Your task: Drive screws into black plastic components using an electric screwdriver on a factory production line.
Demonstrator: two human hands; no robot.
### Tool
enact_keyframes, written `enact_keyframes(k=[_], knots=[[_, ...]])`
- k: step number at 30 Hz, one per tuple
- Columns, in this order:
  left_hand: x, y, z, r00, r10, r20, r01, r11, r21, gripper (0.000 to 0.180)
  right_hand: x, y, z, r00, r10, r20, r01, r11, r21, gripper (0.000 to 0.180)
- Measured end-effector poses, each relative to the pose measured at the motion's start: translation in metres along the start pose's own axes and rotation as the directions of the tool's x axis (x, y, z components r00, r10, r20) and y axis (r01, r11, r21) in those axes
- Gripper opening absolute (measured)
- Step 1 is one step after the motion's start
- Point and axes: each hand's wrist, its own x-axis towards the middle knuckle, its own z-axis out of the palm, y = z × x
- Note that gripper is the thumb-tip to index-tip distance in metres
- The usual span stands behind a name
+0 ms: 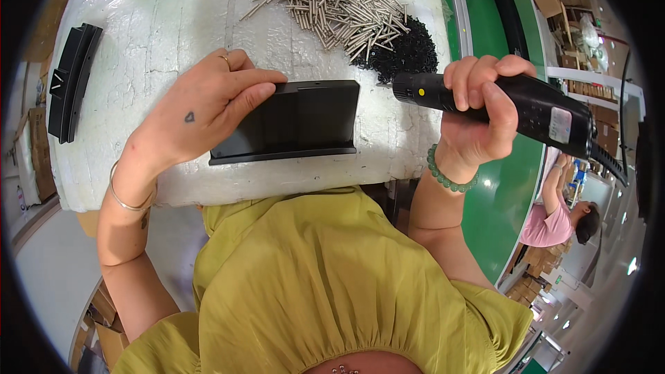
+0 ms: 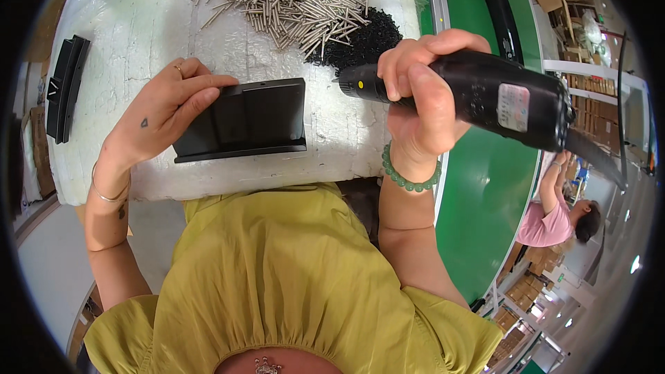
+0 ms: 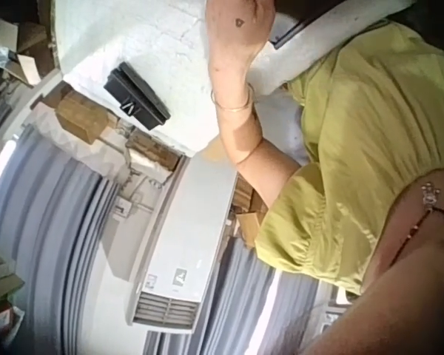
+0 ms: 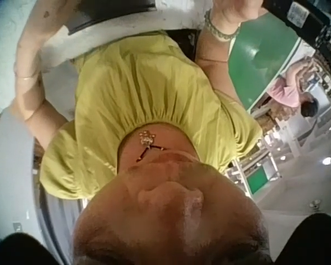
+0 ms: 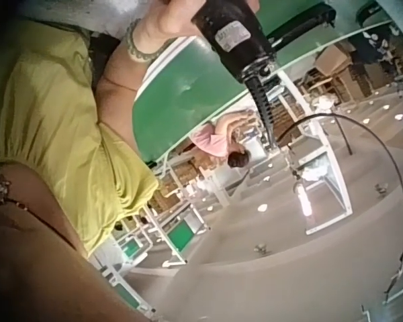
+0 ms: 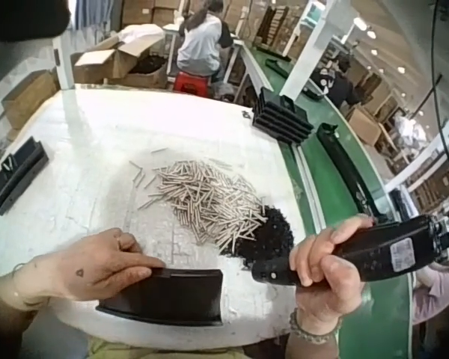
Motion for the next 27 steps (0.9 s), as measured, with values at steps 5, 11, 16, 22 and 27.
enact_keyframes(k=[5,11,16,22,27], knots=[[0.011,-0.002,0.005,0.986,0.153,-0.066,-0.143,0.981,0.132,0.021,0.003,-0.007,0.0,0.996,-0.056,0.071,0.053,0.998,0.044,0.027],[0.05,0.007,0.02,0.931,0.33,-0.155,-0.319,0.944,0.088,0.021,0.0,0.003,-0.004,1.0,-0.008,0.024,0.008,1.0,0.008,0.025],[0.082,0.012,0.039,0.919,0.375,-0.118,-0.371,0.927,0.062,0.022,0.0,-0.019,-0.005,0.997,-0.047,0.053,0.042,0.994,0.1,0.028],[0.11,0.018,0.059,0.814,0.564,-0.142,-0.559,0.826,0.075,0.018,0.001,-0.038,-0.008,0.987,-0.066,0.144,0.055,0.995,0.077,0.024],[0.107,0.025,0.055,0.816,0.559,-0.146,-0.558,0.828,0.052,0.015,0.002,-0.046,-0.013,0.984,-0.079,0.161,0.061,0.992,0.114,0.026]])
